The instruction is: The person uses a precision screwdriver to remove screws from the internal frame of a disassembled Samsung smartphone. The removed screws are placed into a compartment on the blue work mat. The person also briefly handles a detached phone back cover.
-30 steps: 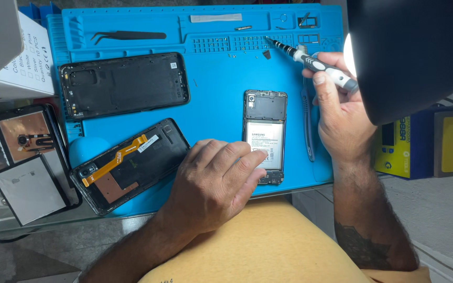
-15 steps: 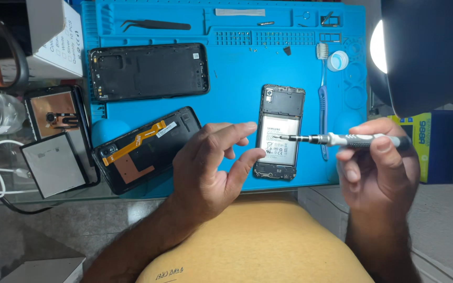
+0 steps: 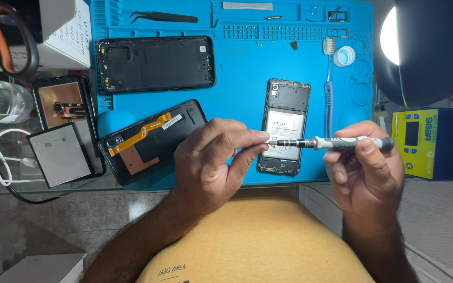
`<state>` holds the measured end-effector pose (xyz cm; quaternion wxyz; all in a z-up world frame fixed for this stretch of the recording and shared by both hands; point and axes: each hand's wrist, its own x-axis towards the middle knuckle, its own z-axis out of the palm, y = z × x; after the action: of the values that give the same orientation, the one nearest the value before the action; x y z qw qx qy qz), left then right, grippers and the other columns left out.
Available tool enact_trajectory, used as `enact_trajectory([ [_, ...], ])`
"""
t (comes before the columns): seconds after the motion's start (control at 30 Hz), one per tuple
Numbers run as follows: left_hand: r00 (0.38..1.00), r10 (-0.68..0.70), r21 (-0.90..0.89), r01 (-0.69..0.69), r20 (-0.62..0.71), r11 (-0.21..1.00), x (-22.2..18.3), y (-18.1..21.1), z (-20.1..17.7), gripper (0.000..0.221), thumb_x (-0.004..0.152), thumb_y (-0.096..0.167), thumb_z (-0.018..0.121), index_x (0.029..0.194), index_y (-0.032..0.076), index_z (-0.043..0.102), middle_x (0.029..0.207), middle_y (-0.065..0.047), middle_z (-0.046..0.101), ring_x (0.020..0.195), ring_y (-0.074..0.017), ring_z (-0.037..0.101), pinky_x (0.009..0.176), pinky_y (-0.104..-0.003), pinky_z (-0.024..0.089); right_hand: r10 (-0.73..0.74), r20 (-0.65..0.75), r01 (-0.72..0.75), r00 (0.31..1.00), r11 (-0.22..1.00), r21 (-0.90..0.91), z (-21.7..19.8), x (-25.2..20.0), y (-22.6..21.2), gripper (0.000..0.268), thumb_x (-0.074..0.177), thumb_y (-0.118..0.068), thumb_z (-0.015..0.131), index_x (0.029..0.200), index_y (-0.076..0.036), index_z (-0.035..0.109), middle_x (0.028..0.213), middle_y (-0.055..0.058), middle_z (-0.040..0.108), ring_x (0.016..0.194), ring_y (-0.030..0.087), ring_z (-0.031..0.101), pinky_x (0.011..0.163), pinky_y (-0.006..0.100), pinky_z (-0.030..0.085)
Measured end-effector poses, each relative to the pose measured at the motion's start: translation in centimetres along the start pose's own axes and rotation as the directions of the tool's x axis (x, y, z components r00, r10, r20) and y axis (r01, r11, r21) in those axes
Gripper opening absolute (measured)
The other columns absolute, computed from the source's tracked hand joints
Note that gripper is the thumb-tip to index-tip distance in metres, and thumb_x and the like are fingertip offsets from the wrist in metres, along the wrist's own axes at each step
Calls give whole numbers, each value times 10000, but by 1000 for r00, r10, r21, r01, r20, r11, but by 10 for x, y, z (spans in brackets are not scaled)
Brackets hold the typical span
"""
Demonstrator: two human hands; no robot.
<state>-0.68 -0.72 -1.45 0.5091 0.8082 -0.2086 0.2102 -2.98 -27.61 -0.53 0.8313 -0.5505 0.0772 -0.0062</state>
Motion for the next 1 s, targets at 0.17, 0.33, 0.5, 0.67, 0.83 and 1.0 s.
enact_trajectory([
  [0.17, 1000, -25, -41, 24, -15, 999, 3, 3, 0, 99, 1065, 144, 813, 1145, 95, 782, 1080, -104, 764, 963, -262, 790, 882, -396, 673, -28, -18, 27, 999, 997, -78, 6, -4, -7, 276, 1077, -290, 729, 1137, -22, 697, 822, 153, 727, 518, 114, 571, 389, 176, 367],
  [0.33, 1000, 7, -15, -7, -12, 1000, 4, 3, -1, 153, 1028, 205, 856, 1137, 121, 788, 1045, -75, 785, 937, -219, 793, 860, -355, 660, -66, -80, 48, 995, 978, -204, 12, -11, -12, 316, 1064, -371, 748, 1117, -64, 695, 806, 138, 701, 538, 123, 562, 446, 178, 381],
  [0.5, 999, 42, -76, -44, -35, 996, 2, 2, -1, 174, 982, 200, 892, 1099, 121, 791, 985, -22, 824, 908, -213, 822, 835, -358, 677, -112, -51, 100, 992, 977, -189, 12, -15, -9, 333, 1049, -373, 791, 1086, -49, 721, 805, 76, 720, 695, 120, 774, 474, 135, 513],
  [0.67, 999, 42, -75, -44, -28, 996, 2, 5, -3, 164, 989, 215, 881, 1095, 132, 787, 985, -43, 818, 897, -208, 818, 816, -352, 657, -105, -18, 101, 994, 984, -149, 7, -14, -7, 334, 1048, -382, 811, 1080, -58, 734, 831, 69, 736, 700, 123, 784, 487, 130, 545],
  [0.83, 998, 58, -71, -60, -35, 996, 2, 4, -2, 179, 980, 220, 890, 1092, 127, 785, 976, -59, 814, 880, -206, 810, 795, -347, 653, -92, 24, 94, 995, 987, -130, 4, -15, -7, 297, 1066, -349, 786, 1101, -58, 734, 844, 80, 749, 724, 129, 788, 501, 141, 527],
  [1.0, 997, 68, -45, -68, -23, 997, 2, 4, -3, 165, 993, 236, 883, 1099, 150, 790, 993, -51, 815, 894, -202, 815, 795, -351, 649, -56, -32, 52, 998, 992, -114, 5, -16, -7, 338, 1035, -345, 820, 1106, -29, 722, 879, 102, 744, 719, 153, 803, 540, 144, 620],
])
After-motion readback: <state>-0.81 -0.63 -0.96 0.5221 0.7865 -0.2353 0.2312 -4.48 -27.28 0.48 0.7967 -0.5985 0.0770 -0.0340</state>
